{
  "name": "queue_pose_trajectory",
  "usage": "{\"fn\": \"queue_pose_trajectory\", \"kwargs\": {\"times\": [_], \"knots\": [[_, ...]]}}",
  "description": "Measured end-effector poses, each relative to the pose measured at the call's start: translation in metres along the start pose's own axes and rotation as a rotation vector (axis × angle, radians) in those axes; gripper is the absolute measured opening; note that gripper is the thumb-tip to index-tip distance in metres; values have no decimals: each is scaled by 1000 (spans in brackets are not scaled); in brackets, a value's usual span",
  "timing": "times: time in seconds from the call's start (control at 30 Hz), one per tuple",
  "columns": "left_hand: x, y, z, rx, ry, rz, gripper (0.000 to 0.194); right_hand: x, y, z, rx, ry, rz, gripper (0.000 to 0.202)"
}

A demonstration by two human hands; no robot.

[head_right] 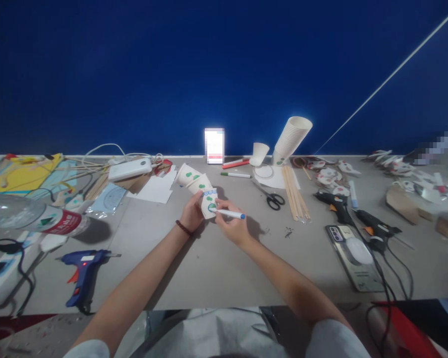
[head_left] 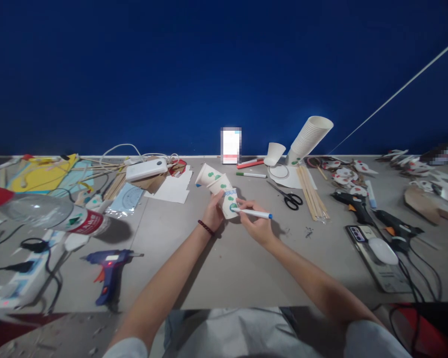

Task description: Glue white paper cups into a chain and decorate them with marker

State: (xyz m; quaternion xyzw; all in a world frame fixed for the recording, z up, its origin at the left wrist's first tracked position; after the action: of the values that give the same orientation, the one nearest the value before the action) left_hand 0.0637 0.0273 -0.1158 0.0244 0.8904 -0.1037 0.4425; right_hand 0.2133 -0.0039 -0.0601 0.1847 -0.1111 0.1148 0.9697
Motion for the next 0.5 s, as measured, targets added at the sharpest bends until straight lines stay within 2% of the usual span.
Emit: {"fn": "queue_pose_trajectory", "kwargs": {"times": [0.1, 0.37, 0.5], "knots": [[-2, -2, -3, -29, 37, -44, 39, 0, 0, 0, -2, -19, -6, 3], [-7, -3, -4, -33, 20, -32, 30, 1, -1, 0, -25, 22, -49, 7], [-7, -2, -1, 7, -22, -6, 36, 5, -2, 5, 89, -48, -72, 3]]}}
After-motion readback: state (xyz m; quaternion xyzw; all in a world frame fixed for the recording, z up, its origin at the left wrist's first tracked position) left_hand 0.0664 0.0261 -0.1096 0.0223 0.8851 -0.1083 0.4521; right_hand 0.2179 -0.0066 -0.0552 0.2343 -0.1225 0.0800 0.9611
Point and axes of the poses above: each hand's wrist, its own y-axis towards the middle knuckle, its own x-axis out of the back of the hand, z = x × y, the point moved 5 cm from there along y, towards the middle knuckle, and after that the axes turned 10 degrees about z, right-handed, at the moved point
